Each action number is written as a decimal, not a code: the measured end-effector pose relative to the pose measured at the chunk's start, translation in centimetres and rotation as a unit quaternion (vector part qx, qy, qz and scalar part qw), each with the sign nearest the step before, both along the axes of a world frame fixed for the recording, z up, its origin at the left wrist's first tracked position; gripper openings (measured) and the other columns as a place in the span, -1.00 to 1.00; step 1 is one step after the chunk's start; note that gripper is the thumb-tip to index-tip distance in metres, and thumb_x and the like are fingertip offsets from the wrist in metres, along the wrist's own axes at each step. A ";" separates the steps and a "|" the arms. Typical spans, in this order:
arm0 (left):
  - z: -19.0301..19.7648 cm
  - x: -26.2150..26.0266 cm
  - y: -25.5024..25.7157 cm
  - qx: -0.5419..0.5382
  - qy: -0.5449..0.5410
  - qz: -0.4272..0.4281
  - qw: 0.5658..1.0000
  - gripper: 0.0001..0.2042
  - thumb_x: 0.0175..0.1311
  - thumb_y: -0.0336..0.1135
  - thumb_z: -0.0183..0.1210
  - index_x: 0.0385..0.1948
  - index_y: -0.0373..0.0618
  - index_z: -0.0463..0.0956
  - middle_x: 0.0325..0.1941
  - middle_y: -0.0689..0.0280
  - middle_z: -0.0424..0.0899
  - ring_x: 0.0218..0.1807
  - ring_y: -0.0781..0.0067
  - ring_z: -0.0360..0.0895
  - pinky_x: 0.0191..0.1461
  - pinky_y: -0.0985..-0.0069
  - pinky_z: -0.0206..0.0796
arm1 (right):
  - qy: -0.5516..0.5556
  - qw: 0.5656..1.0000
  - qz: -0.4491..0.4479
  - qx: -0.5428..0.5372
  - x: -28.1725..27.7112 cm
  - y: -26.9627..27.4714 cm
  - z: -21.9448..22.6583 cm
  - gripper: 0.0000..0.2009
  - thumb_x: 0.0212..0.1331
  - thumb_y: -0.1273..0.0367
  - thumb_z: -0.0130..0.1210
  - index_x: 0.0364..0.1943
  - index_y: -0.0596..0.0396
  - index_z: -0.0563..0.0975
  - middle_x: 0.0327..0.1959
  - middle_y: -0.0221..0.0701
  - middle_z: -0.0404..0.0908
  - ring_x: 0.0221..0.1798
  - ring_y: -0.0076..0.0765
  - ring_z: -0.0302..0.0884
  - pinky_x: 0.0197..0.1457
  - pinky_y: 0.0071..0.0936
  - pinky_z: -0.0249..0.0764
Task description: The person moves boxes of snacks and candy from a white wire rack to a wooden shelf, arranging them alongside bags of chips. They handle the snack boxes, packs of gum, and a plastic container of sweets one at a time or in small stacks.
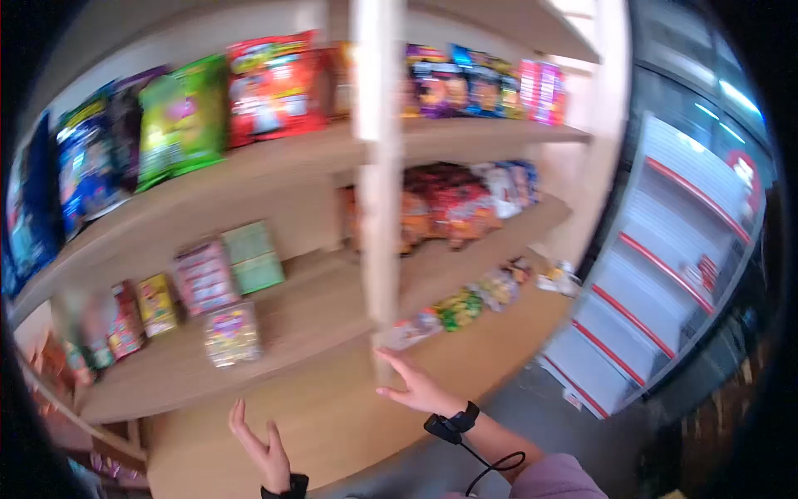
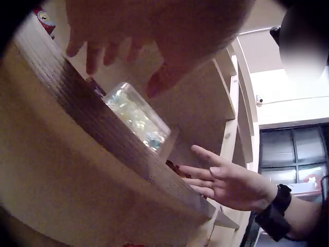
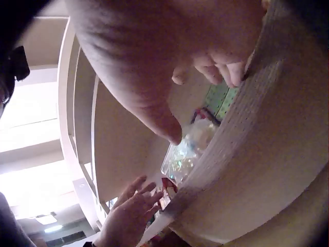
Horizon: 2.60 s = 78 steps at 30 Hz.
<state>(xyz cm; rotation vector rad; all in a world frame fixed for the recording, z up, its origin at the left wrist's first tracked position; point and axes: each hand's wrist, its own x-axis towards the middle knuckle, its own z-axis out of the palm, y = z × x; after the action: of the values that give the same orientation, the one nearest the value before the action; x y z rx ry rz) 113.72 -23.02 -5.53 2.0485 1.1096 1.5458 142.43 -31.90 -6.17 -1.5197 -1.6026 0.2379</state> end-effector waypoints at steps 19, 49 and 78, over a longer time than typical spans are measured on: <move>-0.1 49.0 -37.5 -0.219 -0.013 -0.694 0.686 -0.78 0.13 -0.59 0.10 -0.17 -0.24 0.51 -0.11 0.24 0.56 -0.02 0.37 0.48 0.13 0.49 0.26 | 0.388 0.694 -0.570 0.208 19.2 -64.7 -6.3 -0.80 0.26 0.42 0.07 -0.06 0.12 0.52 -0.10 -0.35 0.63 -0.02 -0.47 0.53 0.11 -0.51 0.38; 5.1 118.5 -75.7 0.030 0.394 -0.700 0.595 -0.08 0.25 0.27 -0.12 0.31 -0.51 -0.13 0.14 -0.35 0.36 0.21 -0.21 0.36 0.28 0.20 0.20 | -0.100 0.542 -0.820 -0.151 80.4 -86.3 3.7 -0.21 0.20 -0.22 -0.20 0.10 0.34 0.42 0.09 0.16 0.43 0.25 0.20 0.30 0.38 -0.02 0.07; 2.5 72.3 -50.8 -0.384 -0.251 -0.327 0.826 -0.38 0.23 -0.39 0.22 0.25 -0.20 0.04 0.11 0.21 0.44 0.10 0.47 0.43 0.16 0.49 0.32 | 0.381 0.920 0.090 0.038 60.9 -51.5 1.7 -0.23 0.18 0.34 0.12 0.38 0.19 -0.08 0.37 -0.25 0.10 0.37 -0.27 0.13 0.40 -0.31 0.07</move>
<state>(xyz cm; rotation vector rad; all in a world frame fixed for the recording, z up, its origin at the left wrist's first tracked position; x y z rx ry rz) 186.01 -73.78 -3.05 1.1639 0.5652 0.9485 203.34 -83.37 -4.44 -1.0202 -1.0912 0.7593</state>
